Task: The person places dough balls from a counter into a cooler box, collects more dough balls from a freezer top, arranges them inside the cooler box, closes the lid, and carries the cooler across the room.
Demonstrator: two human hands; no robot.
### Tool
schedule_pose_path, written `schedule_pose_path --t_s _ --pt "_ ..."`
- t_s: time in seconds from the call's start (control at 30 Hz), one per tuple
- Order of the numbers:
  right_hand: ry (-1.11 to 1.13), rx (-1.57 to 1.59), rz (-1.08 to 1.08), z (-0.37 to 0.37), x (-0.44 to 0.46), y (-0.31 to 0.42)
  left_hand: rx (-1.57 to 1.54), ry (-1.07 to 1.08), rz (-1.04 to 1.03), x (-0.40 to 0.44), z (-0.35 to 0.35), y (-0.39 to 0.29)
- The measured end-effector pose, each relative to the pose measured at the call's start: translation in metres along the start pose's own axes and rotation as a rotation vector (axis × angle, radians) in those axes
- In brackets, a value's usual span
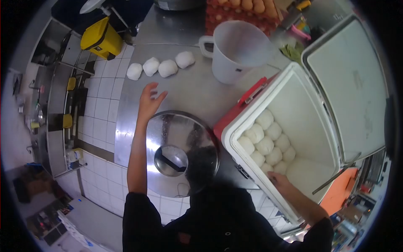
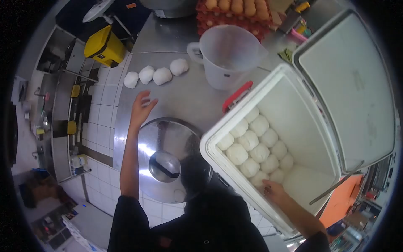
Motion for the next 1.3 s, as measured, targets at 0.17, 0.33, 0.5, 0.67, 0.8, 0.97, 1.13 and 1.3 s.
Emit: schedule_pose_path --t_s 0.17,0.33,0.5,0.67,0.8,0.97,1.13,1.3 --pt "-0.238 -0.024 0.025 0.022 0.014 0.003 0.534 -0.104 -0.297 0.106 -0.068 0.053" --pt "-0.608 0.130 -0.287 0.044 -0.021 -0.008 0.771 -0.074 -0.262 0.129 -0.091 0.056" --pt "-0.227 -0.307 0.116 0.065 0.014 0.021 0.691 -0.129 -0.119 0.090 -0.094 0.048" --pt "-0.335 -0.323 0.326 -0.001 -0.069 0.094 0.519 0.029 -0.075 0.053 -0.077 0.043" --pt "0.068 -0.465 0.867 -0.118 -0.212 0.209 0.398 -0.063 -0.273 0.007 -0.024 -0.117" --pt "0.305 -0.699 1.166 -0.194 -0.286 0.230 0.065 0.007 -0.685 -0.088 -0.049 -0.346" --pt "0.660 -0.402 0.975 -0.223 -0.269 0.217 0.025 0.295 -0.889 -0.156 -0.140 -0.420" --pt "0.303 -0.871 0.640 -0.145 -0.201 0.209 0.162 0.364 -1.100 -0.171 -0.119 -0.420"
Point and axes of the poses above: each hand's wrist, its own x-axis towards the middle knuckle, its own z-axis out of the back of the hand, y = z × x, the point moved 8 cm from there along x, towards the middle knuckle, and after that the axes turned 4 degrees about -z, right-handed, at the moved point
